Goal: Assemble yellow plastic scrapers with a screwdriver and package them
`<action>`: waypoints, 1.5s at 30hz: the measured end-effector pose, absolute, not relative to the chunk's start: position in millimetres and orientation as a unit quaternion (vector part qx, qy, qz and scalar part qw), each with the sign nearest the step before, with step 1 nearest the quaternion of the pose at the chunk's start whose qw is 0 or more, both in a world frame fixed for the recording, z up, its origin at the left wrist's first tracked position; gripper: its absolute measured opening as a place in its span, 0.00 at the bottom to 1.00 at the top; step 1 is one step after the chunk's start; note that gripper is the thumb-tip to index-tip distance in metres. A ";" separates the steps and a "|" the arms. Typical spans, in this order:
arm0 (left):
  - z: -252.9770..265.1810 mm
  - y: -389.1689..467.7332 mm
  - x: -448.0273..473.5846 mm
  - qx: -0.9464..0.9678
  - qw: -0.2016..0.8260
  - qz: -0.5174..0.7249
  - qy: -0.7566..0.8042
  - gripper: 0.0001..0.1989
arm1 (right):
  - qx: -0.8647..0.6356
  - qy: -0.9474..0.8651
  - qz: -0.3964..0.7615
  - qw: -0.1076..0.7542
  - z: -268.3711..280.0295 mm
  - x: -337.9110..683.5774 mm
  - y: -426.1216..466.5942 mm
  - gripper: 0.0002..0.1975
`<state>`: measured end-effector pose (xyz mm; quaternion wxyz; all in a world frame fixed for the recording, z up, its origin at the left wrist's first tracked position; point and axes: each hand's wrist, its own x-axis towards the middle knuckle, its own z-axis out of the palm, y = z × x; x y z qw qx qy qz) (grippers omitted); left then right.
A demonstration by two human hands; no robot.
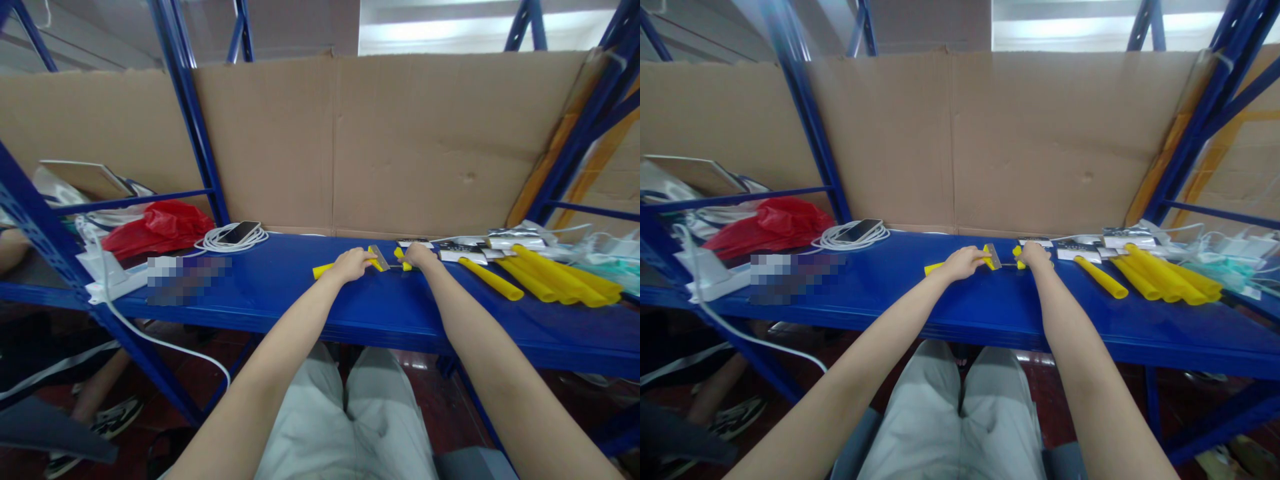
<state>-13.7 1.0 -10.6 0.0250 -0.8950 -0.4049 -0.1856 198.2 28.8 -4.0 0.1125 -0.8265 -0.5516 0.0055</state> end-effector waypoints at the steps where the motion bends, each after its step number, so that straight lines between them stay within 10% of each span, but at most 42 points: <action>1: -10.7 1.3 -13.7 -0.895 0.025 -0.187 -0.404 0.18 | -0.827 -0.551 0.007 0.111 -3.5 197.4 28.0 0.23; 23: -8.3 -1.2 -14.4 -0.895 0.019 -0.192 -0.404 0.18 | -0.814 -0.567 0.004 0.127 -0.9 198.2 13.8 0.17; 37: -7.8 -2.7 -14.3 -0.887 0.016 -0.197 -0.416 0.19 | -0.717 -0.522 -0.022 0.461 9.9 194.3 2.7 0.15; 45: -6.5 -3.8 -13.9 -0.874 0.014 -0.209 -0.438 0.19 | -0.643 -0.373 0.315 0.589 14.2 180.8 0.9 0.15</action>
